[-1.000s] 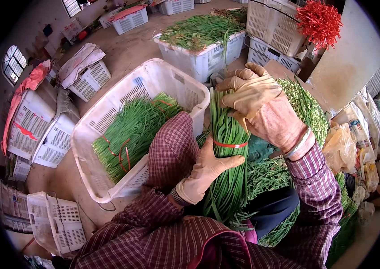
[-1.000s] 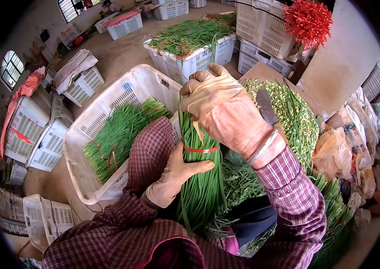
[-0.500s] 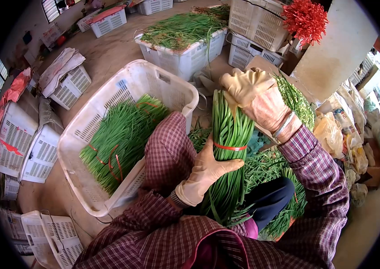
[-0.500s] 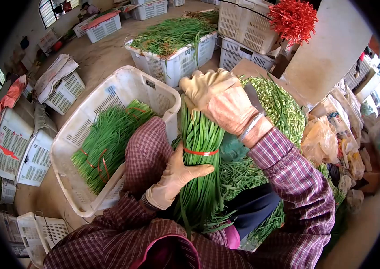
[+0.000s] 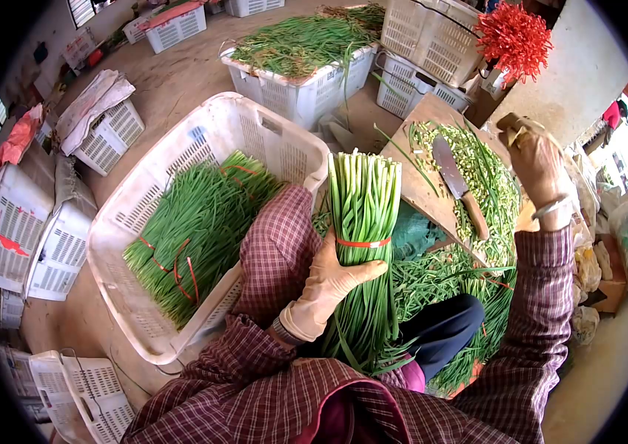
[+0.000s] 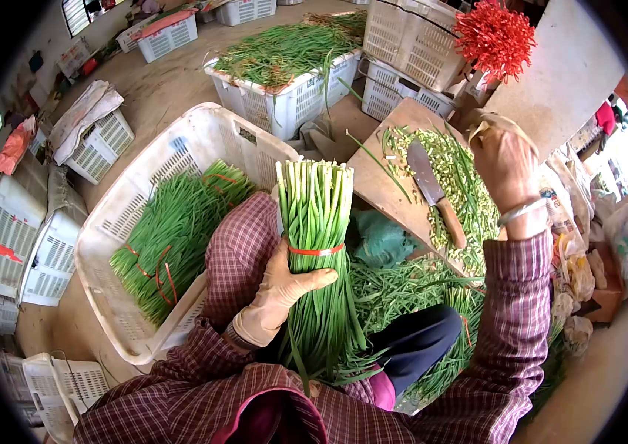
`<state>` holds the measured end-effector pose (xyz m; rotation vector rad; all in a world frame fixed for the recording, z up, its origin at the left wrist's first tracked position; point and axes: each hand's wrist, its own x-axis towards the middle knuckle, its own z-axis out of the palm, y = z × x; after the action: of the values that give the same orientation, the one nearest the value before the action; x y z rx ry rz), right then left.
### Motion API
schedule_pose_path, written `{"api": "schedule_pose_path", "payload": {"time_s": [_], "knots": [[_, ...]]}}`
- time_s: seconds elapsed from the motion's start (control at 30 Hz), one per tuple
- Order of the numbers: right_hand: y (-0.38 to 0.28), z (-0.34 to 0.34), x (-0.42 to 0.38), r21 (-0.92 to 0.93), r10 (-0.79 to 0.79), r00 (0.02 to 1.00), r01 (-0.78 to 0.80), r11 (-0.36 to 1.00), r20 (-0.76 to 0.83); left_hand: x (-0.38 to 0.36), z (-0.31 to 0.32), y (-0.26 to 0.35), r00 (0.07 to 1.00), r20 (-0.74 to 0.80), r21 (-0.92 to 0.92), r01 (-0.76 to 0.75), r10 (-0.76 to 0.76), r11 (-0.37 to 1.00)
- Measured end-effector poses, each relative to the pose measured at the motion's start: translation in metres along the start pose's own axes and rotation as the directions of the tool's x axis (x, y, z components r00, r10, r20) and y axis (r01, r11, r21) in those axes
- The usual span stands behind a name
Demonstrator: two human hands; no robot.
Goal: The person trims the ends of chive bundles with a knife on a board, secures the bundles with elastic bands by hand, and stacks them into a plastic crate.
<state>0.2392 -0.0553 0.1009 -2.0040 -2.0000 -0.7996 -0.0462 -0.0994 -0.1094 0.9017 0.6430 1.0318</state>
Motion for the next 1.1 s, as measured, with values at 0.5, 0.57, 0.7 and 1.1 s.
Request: {"api": "schedule_pose_path", "payload": {"time_s": [0.5,0.57,0.7,1.1], "knots": [[-0.105,0.003,-0.028,0.807,-0.329,0.929,0.061,0.587,0.169,-0.01,0.021,-0.001,1.0,-0.006,0.089,0.006,-0.005,0.996],[-0.103,0.007,-0.031,0.844,-0.337,0.933,0.075,0.532,0.129,-0.009,0.02,-0.006,1.0,-0.01,0.167,-0.028,0.03,0.986],[-0.1,0.017,-0.03,0.83,-0.338,0.935,0.274,0.486,-0.11,-0.005,0.019,-0.006,1.0,0.004,0.058,-0.008,0.008,0.998],[-0.04,-0.013,0.005,0.515,0.009,0.94,0.179,0.839,-0.341,-0.009,0.02,-0.003,0.999,0.007,0.029,0.048,-0.048,0.998]]}}
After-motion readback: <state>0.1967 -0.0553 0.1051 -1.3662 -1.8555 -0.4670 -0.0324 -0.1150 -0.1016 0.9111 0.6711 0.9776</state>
